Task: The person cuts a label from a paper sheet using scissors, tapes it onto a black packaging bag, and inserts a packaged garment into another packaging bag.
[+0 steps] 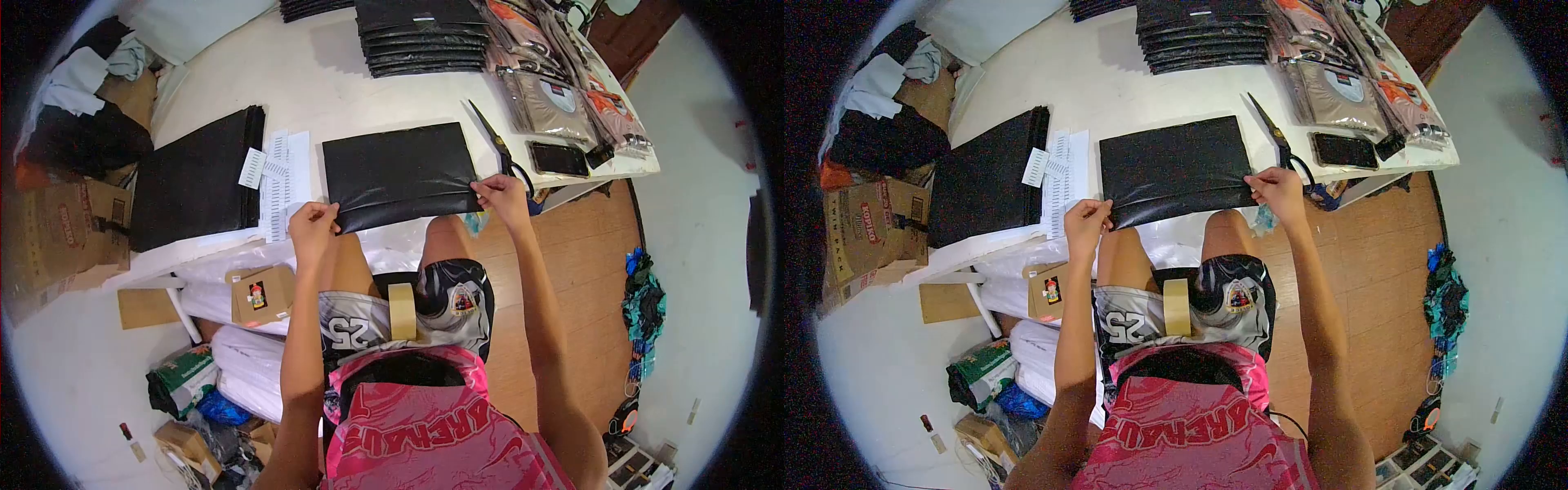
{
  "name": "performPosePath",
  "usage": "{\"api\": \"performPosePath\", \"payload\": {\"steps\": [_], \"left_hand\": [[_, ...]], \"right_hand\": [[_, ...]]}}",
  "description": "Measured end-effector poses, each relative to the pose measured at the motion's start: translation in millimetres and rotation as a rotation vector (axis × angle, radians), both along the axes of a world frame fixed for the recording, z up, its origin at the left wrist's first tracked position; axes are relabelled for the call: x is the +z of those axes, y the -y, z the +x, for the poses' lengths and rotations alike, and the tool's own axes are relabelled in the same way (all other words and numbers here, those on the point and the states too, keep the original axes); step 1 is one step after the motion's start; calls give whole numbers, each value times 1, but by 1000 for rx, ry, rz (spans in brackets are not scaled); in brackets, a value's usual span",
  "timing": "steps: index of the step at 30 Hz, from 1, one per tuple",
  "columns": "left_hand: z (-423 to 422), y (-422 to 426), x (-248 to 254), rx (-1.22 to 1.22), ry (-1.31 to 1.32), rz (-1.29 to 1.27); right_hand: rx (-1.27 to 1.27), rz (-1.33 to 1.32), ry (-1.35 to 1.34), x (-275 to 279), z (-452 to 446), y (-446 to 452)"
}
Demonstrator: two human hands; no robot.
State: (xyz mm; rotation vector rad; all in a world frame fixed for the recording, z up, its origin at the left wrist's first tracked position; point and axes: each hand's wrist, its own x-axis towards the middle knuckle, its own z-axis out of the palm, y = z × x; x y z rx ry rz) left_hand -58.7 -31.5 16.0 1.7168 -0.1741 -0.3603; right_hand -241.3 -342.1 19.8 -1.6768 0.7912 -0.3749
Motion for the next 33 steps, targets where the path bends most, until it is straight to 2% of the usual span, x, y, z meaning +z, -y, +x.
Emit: {"api": "performPosePath", "payload": {"steps": [2,4,5,7,8,10,11,13,14,16,18,23,26,29,33], "left_hand": [[0,-1,-1,-4,37,18],[0,-2,-2,0,129,59],[-1,-3,-2,-1,131,56],[-8,-3,12,59,419,237],[-10,0,20,59,418,236],[-21,10,41,110,718,269],[-25,18,45,104,714,270],[-31,39,50,-90,1053,335],[-36,48,49,-86,1057,332],[-43,63,35,-304,1146,536],[-48,59,10,-395,1012,548],[-59,35,14,-480,963,659],[-48,27,14,-525,1023,753],[-36,30,5,-488,1099,768],[-12,37,1,-460,1049,713]], "right_hand": [[5,-18,-16,0,-1,-1],[-84,-378,37,8,-1,-9],[-85,-380,39,13,-1,-14],[-171,-637,144,31,2,-29],[-171,-638,143,37,7,-35],[-44,-910,435,44,16,-52],[36,-980,424,48,22,-65],[242,-1108,375,44,38,-84],[305,-1143,287,38,45,-95],[367,-1181,207,23,45,-108],[478,-1218,6,10,41,-112],[482,-1134,52,5,17,-101],[519,-1164,10,6,11,-85],[549,-1171,6,11,15,-80],[576,-1203,13,10,35,-65]]}}
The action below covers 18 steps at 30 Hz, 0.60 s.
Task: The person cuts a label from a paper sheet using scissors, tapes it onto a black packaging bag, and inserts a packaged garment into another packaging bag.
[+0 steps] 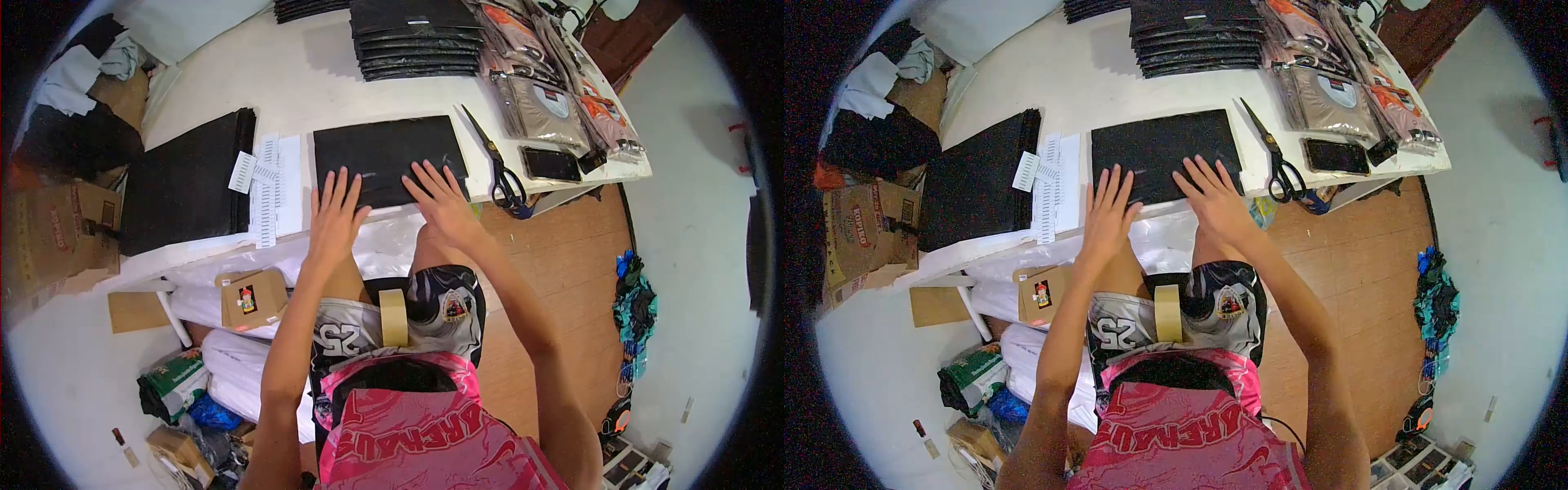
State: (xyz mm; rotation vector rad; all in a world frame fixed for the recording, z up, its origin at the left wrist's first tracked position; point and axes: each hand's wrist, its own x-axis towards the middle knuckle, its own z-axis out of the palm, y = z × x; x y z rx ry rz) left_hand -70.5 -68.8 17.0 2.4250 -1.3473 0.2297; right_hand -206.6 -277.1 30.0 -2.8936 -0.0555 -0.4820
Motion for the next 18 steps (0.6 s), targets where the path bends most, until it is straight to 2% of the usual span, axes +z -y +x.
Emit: {"api": "performPosePath", "payload": {"steps": [7,10,13,14,15,16,18], "left_hand": [[21,-8,-6,78,-44,-23],[16,-21,-10,97,-70,-64],[8,-34,-9,107,-129,-191],[3,-39,-9,112,-137,-307],[-7,-44,-6,121,-148,-418],[-20,-52,-4,145,-163,-402],[-46,-66,1,218,-298,-588]], "right_hand": [[-56,-81,4,-3,11,6],[-128,8,47,-7,-3,4],[-219,57,100,-11,-23,2],[-201,61,92,-13,-30,-2],[-204,128,136,-16,-39,-8],[-212,204,170,-14,-46,-20],[-201,263,224,-17,-60,-46]]}}
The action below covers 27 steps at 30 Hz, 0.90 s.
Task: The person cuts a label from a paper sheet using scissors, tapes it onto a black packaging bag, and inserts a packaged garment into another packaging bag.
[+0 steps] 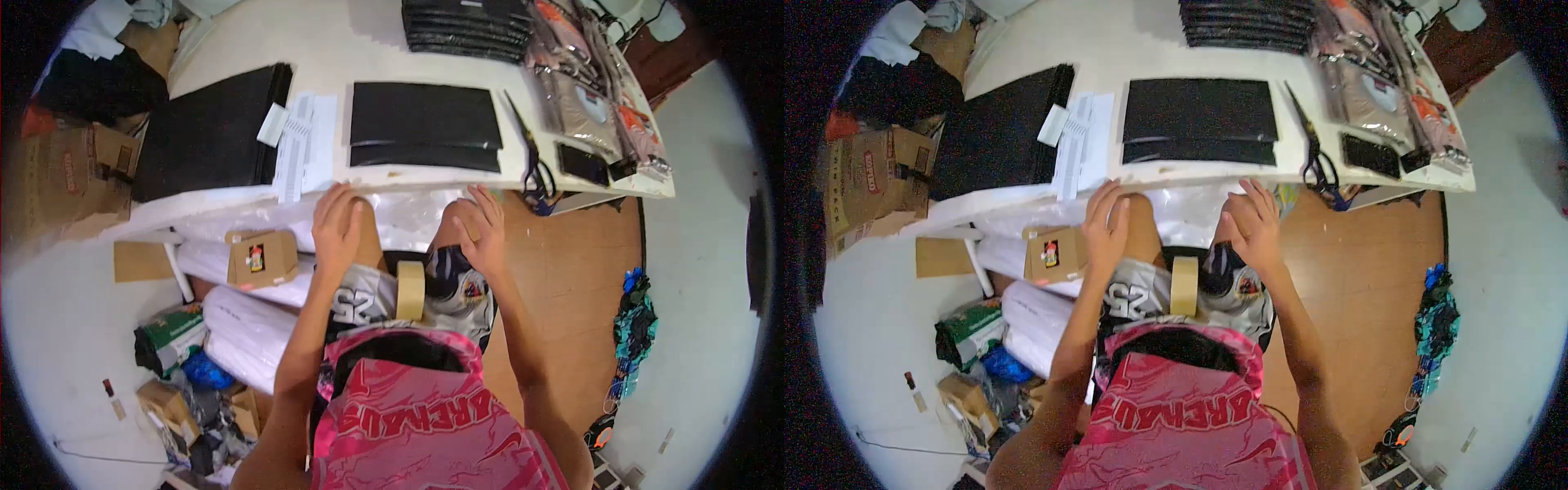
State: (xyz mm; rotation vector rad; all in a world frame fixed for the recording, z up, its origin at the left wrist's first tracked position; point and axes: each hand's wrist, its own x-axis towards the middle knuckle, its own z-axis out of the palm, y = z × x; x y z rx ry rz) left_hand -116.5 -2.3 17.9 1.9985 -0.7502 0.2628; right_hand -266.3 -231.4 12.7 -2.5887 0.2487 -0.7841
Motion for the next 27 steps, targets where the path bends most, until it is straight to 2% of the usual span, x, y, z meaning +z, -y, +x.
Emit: {"api": "performPosePath", "payload": {"steps": [2,4,6,7,8,10,12,14,15,17,18,20,21,22,25,27], "left_hand": [[-26,-10,-8,27,5,-44],[-55,-22,-22,54,-237,8],[-78,-26,-29,44,-293,53],[-85,-27,-35,-15,-380,46],[-90,-27,-40,-75,-466,39],[-90,-25,-45,-157,-500,40],[-86,-18,-51,-163,-696,-55],[-86,-15,-48,-166,-709,-46],[-83,-13,-46,-161,-720,-37],[-79,-12,-45,-161,-722,-28],[-81,-15,-49,-171,-732,-52],[-83,-22,-59,-172,-743,-79],[-84,-26,-66,-180,-770,-135],[-84,-28,-67,-188,-798,-193],[-84,-30,-67,-194,-828,-182],[-82,-27,-65,-205,-826,-192]], "right_hand": [[64,446,46,-12,-12,-16],[7,465,22,-23,-22,-34],[243,566,-202,-29,-28,-43],[288,395,-188,-30,-28,-47],[281,397,-192,-32,-26,-50],[247,600,-245,-33,-14,-51],[240,632,-263,-48,6,-45],[390,664,-842,-55,32,-37],[385,658,-832,-72,43,-37],[653,458,-1032,-117,61,-41],[652,452,-1027,-119,65,-41],[646,510,-1204,-124,69,-45],[613,502,-1195,-96,67,-46],[622,495,-1201,-96,68,-44],[638,611,-1204,-102,64,-36],[491,1054,-1166,-101,62,-32]]}}
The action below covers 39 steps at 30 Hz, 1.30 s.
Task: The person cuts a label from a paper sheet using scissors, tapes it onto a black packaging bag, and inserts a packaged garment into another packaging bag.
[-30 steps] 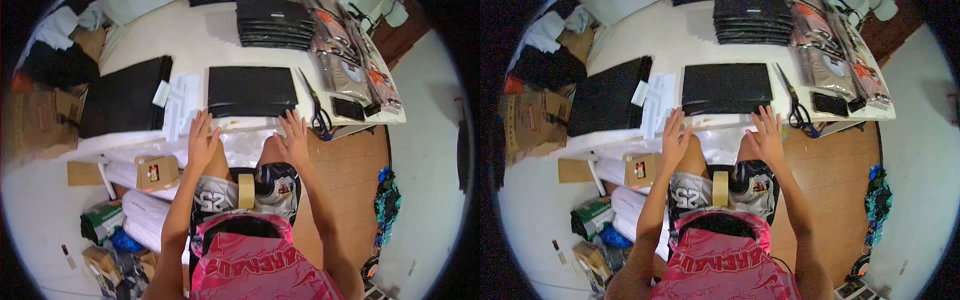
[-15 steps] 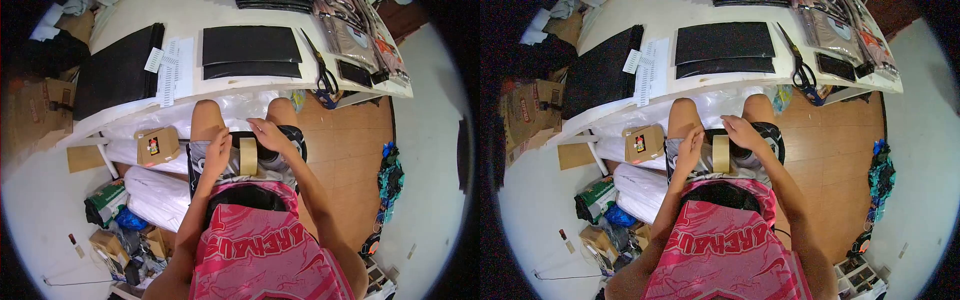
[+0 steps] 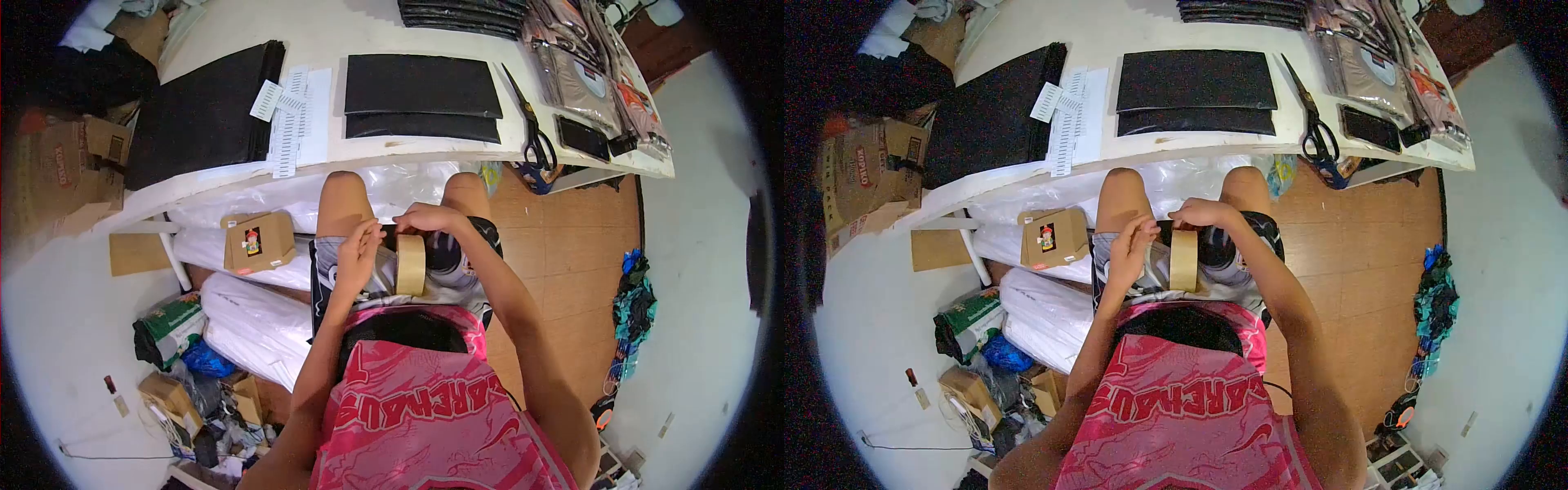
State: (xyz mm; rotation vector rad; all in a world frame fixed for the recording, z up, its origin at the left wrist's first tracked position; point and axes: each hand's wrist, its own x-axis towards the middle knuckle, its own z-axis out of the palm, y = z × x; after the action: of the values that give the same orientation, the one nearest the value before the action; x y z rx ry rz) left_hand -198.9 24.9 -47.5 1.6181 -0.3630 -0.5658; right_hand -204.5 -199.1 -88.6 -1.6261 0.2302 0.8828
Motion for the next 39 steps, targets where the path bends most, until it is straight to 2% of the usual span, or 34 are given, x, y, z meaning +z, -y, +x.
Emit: {"api": "performPosePath", "payload": {"steps": [4,16,19,21,26,27,28,29,32,35,36,39], "left_hand": [[3,1,-2,-33,-10,-8],[2,4,-2,-16,-31,-50],[2,4,-1,-26,-9,-18],[3,4,-2,-17,-24,-25],[1,3,3,-14,-28,-34],[1,2,5,-51,-14,54],[2,3,8,-88,1,141],[0,5,10,-94,3,137],[-7,6,12,-337,248,259],[-9,6,12,-323,145,187],[-7,6,23,-357,112,258],[-8,6,21,-364,111,263]], "right_hand": [[-29,81,-29,19,-5,11],[112,-123,65,65,-10,14],[133,-181,123,78,-13,9],[188,-306,352,90,-18,4],[84,-374,269,56,-20,5],[32,-363,203,51,-16,6],[86,-377,188,46,-15,6],[80,-381,187,41,-16,4],[201,-515,245,41,-21,-16],[79,-622,353,7,-29,-28],[6,-670,353,29,-31,-32],[-44,-785,442,38,-38,-36]]}}
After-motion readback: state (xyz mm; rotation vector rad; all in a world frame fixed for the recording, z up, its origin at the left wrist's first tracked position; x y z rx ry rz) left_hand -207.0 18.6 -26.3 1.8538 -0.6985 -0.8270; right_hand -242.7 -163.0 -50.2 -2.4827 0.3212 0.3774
